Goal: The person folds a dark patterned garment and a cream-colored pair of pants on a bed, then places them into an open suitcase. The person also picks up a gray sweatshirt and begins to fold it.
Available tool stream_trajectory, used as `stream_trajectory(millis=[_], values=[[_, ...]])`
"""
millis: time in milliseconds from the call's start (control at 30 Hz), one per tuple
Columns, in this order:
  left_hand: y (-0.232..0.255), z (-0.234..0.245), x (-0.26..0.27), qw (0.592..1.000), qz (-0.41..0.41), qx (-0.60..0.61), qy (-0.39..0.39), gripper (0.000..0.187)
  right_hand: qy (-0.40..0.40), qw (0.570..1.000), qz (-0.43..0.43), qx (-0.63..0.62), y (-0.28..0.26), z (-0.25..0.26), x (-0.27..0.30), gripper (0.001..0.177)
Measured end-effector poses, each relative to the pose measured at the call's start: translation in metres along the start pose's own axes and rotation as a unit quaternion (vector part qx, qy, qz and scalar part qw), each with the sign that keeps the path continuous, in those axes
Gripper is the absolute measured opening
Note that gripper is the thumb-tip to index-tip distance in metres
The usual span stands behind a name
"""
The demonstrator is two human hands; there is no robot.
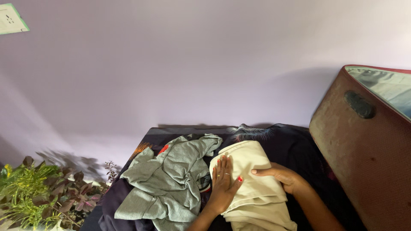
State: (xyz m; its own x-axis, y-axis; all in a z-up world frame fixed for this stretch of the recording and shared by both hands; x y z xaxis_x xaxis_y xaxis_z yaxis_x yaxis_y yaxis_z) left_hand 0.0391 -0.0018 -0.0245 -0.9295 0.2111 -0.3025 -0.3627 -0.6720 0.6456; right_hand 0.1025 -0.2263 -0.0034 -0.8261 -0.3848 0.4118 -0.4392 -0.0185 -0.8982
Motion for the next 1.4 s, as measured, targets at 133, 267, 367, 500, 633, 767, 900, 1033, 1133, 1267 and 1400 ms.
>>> stream_trajectory(millis=[133,267,367,500,633,767,900,1033,1133,1267,1400], values=[[-0.008,0.002,-0.003,0.992,-0.011,0.119,0.047,0.072,-0.055,0.998,0.022,-0.02,-0.012,-0.014,0.008,0.063],[-0.009,0.011,-0.004,0.923,-0.014,0.357,0.142,0.069,0.02,0.991,0.084,0.104,-0.064,-0.031,0.027,0.063],[-0.008,0.019,-0.001,0.916,0.002,0.361,0.175,0.071,0.143,0.92,0.131,0.34,-0.109,-0.047,0.051,0.068],[0.007,0.037,0.0,0.894,-0.031,0.377,0.24,0.079,0.267,0.663,0.237,0.659,-0.11,-0.08,0.073,0.077],[0.028,0.061,0.014,0.9,-0.116,0.253,0.334,0.083,0.239,0.501,0.411,0.723,-0.035,-0.122,0.061,0.075],[0.047,0.054,0.027,0.932,-0.166,0.177,0.269,0.077,0.136,0.475,0.316,0.81,0.021,-0.124,0.05,0.106],[0.038,0.028,0.012,0.989,-0.132,0.002,0.068,0.072,0.095,0.682,0.159,0.708,0.012,-0.092,0.035,0.044],[0.016,0.009,0.009,0.973,-0.141,-0.181,0.015,0.072,0.256,0.637,0.322,0.652,0.007,-0.074,0.022,0.053],[0.009,0.002,0.01,0.961,-0.153,-0.229,0.026,0.078,0.309,0.539,0.397,0.676,0.008,-0.058,0.009,0.07],[0.009,0.001,0.011,0.963,-0.149,-0.222,0.025,0.078,0.373,0.534,0.317,0.69,0.008,-0.032,-0.003,0.082],[0.013,0.005,0.01,0.963,-0.151,-0.221,0.03,0.077,0.379,0.549,0.287,0.687,0.008,-0.028,-0.007,0.079]])
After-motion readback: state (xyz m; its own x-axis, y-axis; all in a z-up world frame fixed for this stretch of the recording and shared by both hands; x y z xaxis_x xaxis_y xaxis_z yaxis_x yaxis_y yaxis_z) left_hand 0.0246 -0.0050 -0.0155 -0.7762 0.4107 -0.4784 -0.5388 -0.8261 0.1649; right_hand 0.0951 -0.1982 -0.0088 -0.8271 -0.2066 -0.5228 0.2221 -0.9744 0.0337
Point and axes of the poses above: each hand's wrist, its own x-axis away from the middle knuckle, its own z-axis out of the back of the hand, y = z × x, the point moved 2 cm from there along -x, towards the middle knuckle, and after that the axes turned 1 degree about -x, right-handed, at the moved point
